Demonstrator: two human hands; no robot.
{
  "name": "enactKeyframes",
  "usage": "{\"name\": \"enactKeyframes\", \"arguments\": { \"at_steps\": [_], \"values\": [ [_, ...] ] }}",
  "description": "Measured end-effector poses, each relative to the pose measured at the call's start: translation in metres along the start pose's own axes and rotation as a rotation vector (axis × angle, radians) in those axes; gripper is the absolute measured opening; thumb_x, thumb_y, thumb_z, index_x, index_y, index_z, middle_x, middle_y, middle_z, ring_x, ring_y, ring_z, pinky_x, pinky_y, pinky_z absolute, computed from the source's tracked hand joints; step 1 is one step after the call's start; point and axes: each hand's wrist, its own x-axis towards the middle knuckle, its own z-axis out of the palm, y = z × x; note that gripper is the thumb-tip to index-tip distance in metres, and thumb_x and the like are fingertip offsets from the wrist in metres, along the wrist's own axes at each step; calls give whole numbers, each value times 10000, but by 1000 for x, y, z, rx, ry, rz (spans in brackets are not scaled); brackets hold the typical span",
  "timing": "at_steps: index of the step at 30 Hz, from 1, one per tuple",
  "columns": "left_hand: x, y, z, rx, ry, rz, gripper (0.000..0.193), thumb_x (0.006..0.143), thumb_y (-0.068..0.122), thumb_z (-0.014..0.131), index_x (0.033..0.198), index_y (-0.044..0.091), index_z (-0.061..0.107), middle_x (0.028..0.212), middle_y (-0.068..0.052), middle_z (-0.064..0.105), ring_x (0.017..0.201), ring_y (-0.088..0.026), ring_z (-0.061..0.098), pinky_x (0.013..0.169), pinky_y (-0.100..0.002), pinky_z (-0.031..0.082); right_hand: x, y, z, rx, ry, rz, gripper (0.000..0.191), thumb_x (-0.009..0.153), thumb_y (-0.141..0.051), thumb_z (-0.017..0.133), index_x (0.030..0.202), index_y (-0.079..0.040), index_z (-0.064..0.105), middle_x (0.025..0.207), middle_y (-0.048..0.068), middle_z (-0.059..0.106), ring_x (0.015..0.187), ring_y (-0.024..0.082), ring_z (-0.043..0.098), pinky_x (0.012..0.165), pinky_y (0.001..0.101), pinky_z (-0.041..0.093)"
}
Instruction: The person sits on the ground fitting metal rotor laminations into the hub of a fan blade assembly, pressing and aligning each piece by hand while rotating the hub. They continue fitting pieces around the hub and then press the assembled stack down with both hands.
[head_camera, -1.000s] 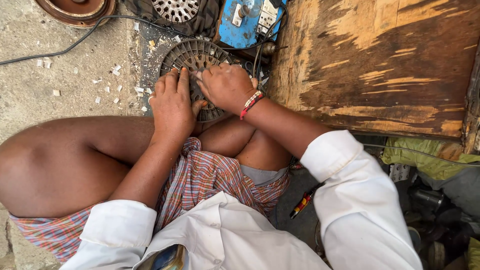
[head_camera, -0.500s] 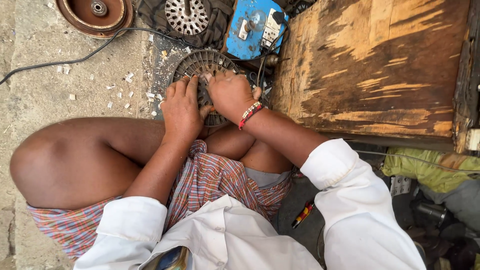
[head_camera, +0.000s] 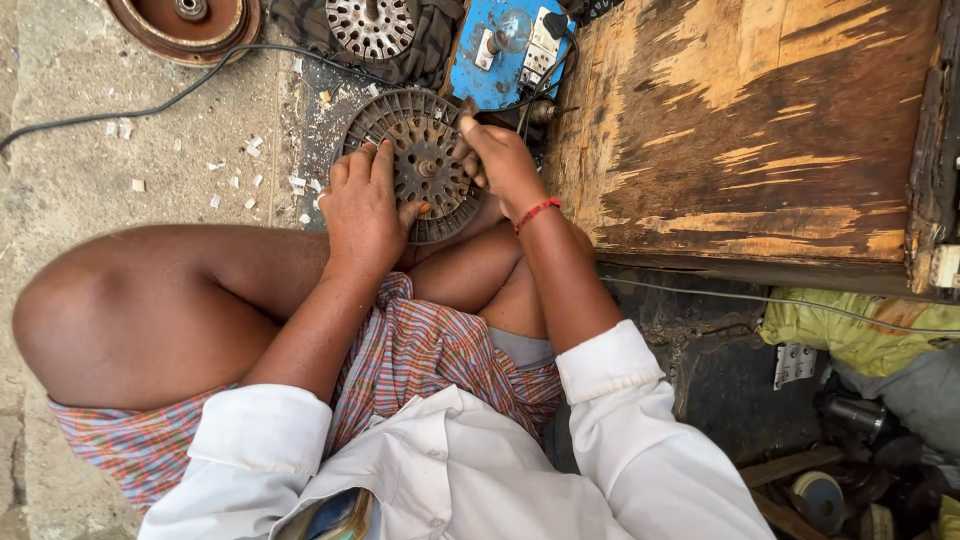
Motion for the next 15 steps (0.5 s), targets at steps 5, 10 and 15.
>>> {"name": "enactKeyframes", "arguments": {
  "at_steps": [5,10,15],
  "values": [
    [-1,-2,1,-7,61,40,802,711,307,898,1387,15,578,1447,-252,472,1351,-412,415,1062,-664,258,-23,12,-4,-34,-125,-89,512,1011,-545,567,860,-78,710,672,-38,611,585,64,532,526,242,401],
    [6,-10,6,-65,95,85,522,834,235,831,1303,73,669,1469,-193,515,1411,-397,413,1152,-665,202,-28,-8,29,-549,-34,-308,527,1027,-529,573,819,-71,733,690,82,656,646,221,614,599,359,472],
    [10,-16,12,-94,137,122,458,852,220,811,1263,65,684,1459,-193,535,1409,-405,422,1155,-654,208,-39,-41,40,-1030,119,-454,395,886,-468,737,852,-74,733,825,164,713,796,389,685,675,490,520]
  ]
}}
